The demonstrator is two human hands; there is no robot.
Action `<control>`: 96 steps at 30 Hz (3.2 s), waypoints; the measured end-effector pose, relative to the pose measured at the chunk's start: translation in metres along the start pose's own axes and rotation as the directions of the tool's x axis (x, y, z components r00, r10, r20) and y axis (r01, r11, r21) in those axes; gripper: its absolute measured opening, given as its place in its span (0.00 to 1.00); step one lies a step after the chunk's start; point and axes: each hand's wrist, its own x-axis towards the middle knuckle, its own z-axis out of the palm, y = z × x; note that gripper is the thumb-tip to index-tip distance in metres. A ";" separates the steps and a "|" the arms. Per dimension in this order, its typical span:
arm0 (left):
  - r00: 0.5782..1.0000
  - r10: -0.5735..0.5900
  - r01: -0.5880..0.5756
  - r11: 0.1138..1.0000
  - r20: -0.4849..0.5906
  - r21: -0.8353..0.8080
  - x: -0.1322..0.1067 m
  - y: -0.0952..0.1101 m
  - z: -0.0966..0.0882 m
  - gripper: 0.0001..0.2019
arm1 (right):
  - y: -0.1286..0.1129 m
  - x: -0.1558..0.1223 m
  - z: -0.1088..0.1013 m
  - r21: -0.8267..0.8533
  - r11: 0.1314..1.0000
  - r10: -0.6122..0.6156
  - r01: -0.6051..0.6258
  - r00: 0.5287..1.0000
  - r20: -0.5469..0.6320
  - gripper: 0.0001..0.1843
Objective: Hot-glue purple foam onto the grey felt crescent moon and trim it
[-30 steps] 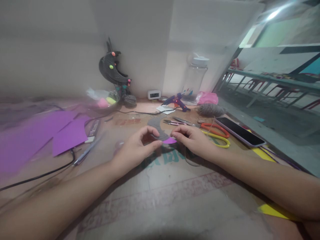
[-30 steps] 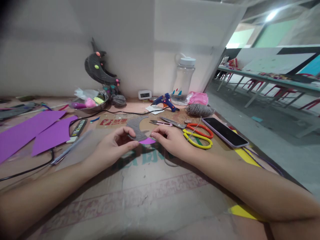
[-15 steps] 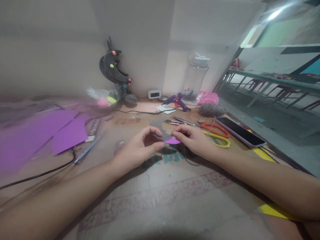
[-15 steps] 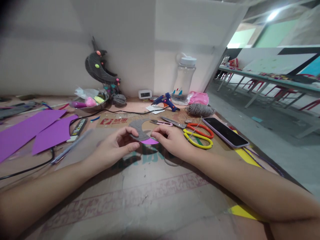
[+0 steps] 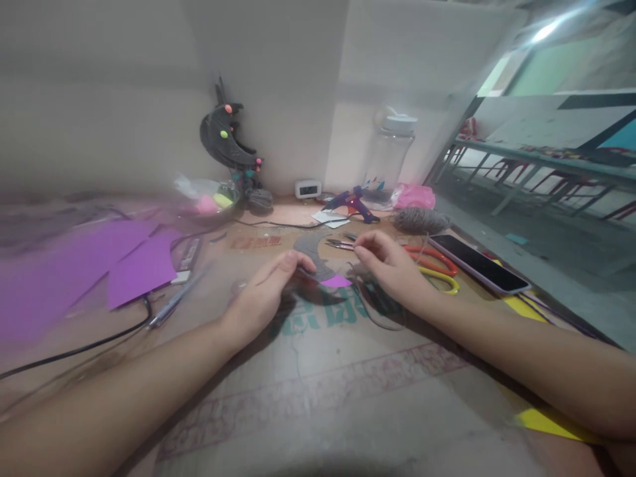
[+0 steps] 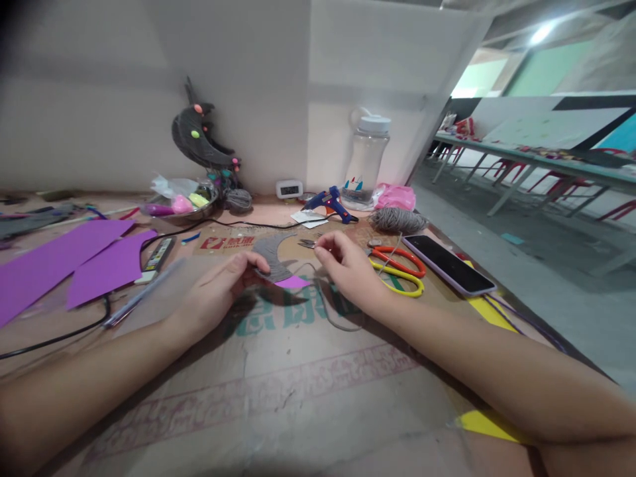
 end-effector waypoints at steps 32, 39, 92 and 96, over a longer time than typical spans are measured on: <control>0.966 -0.066 0.075 0.997 -0.249 0.026 0.012 0.006 0.001 0.12 | -0.013 -0.013 0.004 -0.054 0.977 -0.202 0.206 0.977 0.065 0.08; 0.976 0.033 -0.011 0.995 -0.213 0.101 0.012 0.006 0.002 0.11 | -0.010 -0.014 0.004 -0.069 0.969 -0.232 0.235 0.971 0.059 0.07; 0.997 -0.028 0.017 0.985 0.065 0.173 0.005 0.009 0.006 0.13 | -0.014 -0.012 0.007 -0.063 0.944 -0.297 0.322 0.920 0.254 0.05; 0.995 -0.007 -0.015 0.976 0.100 0.219 0.004 0.006 0.004 0.14 | -0.017 -0.014 0.011 -0.068 0.952 -0.275 0.300 0.930 0.243 0.06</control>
